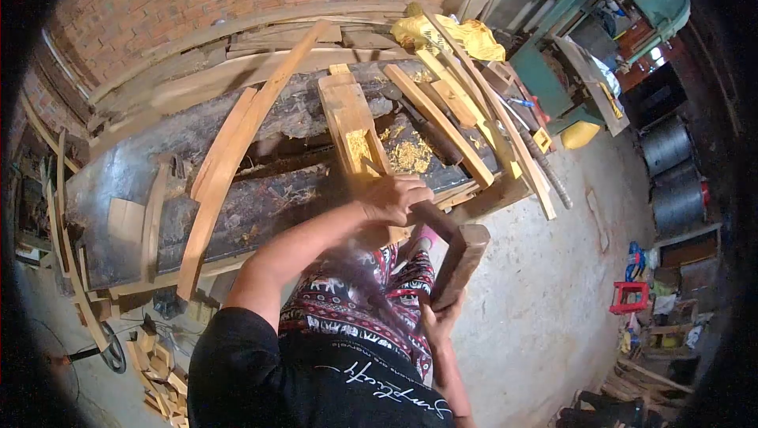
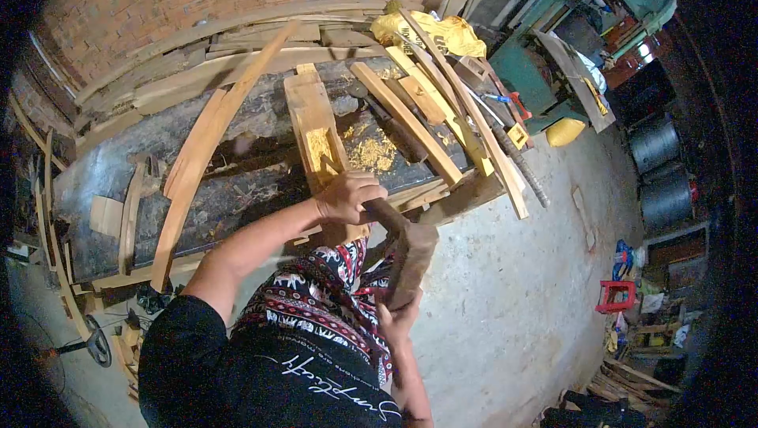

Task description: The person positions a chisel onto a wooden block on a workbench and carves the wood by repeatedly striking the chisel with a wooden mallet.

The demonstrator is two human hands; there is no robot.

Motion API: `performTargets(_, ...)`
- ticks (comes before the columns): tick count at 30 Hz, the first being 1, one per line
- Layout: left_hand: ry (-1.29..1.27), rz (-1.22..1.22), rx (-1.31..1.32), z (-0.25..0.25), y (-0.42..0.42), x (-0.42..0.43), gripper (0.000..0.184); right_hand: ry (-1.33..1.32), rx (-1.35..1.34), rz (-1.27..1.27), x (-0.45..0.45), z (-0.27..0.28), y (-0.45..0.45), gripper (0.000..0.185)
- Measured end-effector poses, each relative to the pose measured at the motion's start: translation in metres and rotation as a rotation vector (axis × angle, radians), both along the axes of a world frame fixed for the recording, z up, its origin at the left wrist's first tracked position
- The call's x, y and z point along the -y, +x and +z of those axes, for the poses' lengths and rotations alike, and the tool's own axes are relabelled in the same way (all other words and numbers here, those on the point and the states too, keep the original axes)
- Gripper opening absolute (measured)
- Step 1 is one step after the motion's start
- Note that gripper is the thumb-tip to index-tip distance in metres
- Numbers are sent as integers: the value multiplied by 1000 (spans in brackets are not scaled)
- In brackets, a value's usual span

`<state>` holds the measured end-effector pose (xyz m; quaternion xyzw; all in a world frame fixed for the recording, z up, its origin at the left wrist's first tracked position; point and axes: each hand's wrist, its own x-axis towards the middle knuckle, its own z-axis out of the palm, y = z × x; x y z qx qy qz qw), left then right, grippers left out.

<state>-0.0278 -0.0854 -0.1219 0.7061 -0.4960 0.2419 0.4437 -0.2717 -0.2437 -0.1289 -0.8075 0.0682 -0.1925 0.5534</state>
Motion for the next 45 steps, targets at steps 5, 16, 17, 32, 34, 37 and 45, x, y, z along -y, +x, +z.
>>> performTargets(5, 72, 67, 19, -5, -1, -6, 24, 105, 54, -119, -6, 58, -11, 53)
performTargets(16, 125, 88, -68, -2, -7, -10, 28, -41, 209, -144, 9, -4, -14, 64)
performTargets(17, 104, 121, -3, -4, -6, -8, 27, -126, 248, -45, 12, 10, -12, 61)
performTargets(32, 14, 193, 6, -6, -20, -4, 13, 76, -98, -151, 18, -11, -12, 59)
performTargets(34, 63, 117, -5, -10, -23, -8, 12, 29, -102, -136, 16, -15, -15, 72)
performTargets(37, 20, 67, 4, -13, -31, -10, 12, 110, -156, -136, 9, -18, -19, 70)
performTargets(45, -20, -95, 52, -26, -17, -4, 11, 82, -153, -90, -9, -3, 0, 53)
